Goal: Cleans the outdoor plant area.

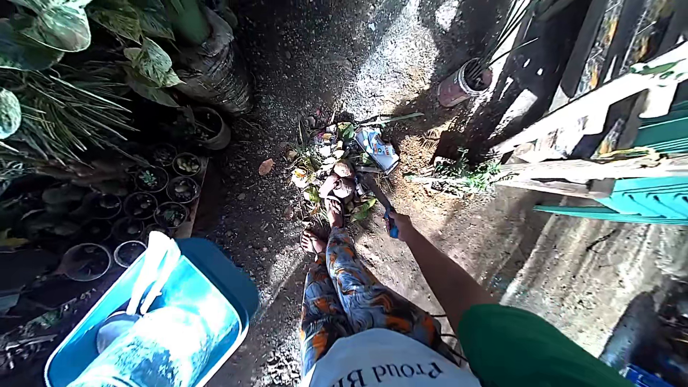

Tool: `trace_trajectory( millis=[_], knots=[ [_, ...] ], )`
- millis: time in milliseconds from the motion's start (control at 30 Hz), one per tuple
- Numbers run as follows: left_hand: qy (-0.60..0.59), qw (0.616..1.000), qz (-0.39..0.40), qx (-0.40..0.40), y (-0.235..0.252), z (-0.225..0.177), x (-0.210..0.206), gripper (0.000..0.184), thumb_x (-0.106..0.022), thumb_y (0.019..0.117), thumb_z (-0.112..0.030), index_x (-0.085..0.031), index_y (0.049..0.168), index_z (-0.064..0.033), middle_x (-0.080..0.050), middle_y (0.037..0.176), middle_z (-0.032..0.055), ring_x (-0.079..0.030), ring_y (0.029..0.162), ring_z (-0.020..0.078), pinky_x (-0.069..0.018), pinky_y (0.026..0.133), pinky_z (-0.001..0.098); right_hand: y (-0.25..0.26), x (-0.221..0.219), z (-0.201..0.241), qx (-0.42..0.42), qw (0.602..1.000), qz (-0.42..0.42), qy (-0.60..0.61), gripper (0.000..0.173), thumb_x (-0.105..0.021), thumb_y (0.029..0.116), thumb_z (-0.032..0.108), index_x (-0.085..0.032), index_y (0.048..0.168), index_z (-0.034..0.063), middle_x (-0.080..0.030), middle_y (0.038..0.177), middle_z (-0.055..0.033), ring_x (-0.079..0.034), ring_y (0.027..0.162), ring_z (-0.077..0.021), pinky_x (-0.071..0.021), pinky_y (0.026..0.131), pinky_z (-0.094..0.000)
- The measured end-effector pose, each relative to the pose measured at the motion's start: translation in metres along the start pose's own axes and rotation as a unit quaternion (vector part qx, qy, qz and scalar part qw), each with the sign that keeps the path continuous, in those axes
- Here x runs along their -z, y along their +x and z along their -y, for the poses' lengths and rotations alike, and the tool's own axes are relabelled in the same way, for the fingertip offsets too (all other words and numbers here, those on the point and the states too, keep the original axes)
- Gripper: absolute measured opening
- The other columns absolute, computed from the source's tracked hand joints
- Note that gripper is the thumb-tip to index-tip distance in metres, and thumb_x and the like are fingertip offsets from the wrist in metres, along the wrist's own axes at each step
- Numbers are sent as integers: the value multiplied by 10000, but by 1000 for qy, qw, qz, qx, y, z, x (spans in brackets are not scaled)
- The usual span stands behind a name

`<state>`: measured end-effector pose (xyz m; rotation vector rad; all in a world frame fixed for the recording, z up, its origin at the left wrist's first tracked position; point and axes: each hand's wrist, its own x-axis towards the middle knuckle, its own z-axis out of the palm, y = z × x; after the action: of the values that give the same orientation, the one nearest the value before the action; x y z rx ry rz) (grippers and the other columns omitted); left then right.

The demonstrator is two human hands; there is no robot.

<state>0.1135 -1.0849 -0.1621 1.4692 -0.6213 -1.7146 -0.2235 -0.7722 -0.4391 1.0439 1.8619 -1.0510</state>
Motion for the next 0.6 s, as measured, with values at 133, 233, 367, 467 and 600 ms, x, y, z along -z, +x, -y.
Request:
trace_trajectory(
  millis=[133,233,367,467,600],
  knots=[
    [-162,979,124,-10,29,17,50,566,-585,935,-510,-552,1262,-49,-673,1174,207,-686,1107,320,-603,850,526,26,-4,-8,-24,1000,-7,6,279,-464,1100,202,-497,1292,3,-497,890,-91,-501,598,-141,-480,549,-277],
    [-129,987,98,-5,33,22,44,551,-515,964,-546,-558,1227,-63,-686,1141,175,-703,1060,297,-616,808,514,33,-20,-5,-37,999,11,-6,290,-441,1112,229,-492,1297,12,-486,873,-79,-482,604,-144,-468,561,-289],
    [-77,985,154,-27,36,30,34,533,-607,923,-510,-596,1276,-111,-678,1224,119,-657,1169,252,-552,964,503,28,-42,-8,-36,999,22,-18,257,-452,1103,222,-525,1216,3,-507,789,-67,-497,557,-143,-484,535,-294],
    [-99,979,177,-13,39,40,20,520,-687,871,-460,-635,1255,-114,-698,1199,130,-684,1137,266,-595,886,515,16,-43,-8,-40,998,24,-40,284,-476,1098,223,-521,1261,-5,-520,843,-78,-514,600,-145,-492,578,-297],
    [-150,962,227,26,36,53,4,491,-703,867,-416,-662,1254,-115,-685,1245,139,-665,1170,291,-569,926,549,5,-33,-12,-37,996,44,-71,314,-466,1100,210,-495,1326,-7,-532,888,-97,-535,631,-153,-501,595,-308]
  ],
)
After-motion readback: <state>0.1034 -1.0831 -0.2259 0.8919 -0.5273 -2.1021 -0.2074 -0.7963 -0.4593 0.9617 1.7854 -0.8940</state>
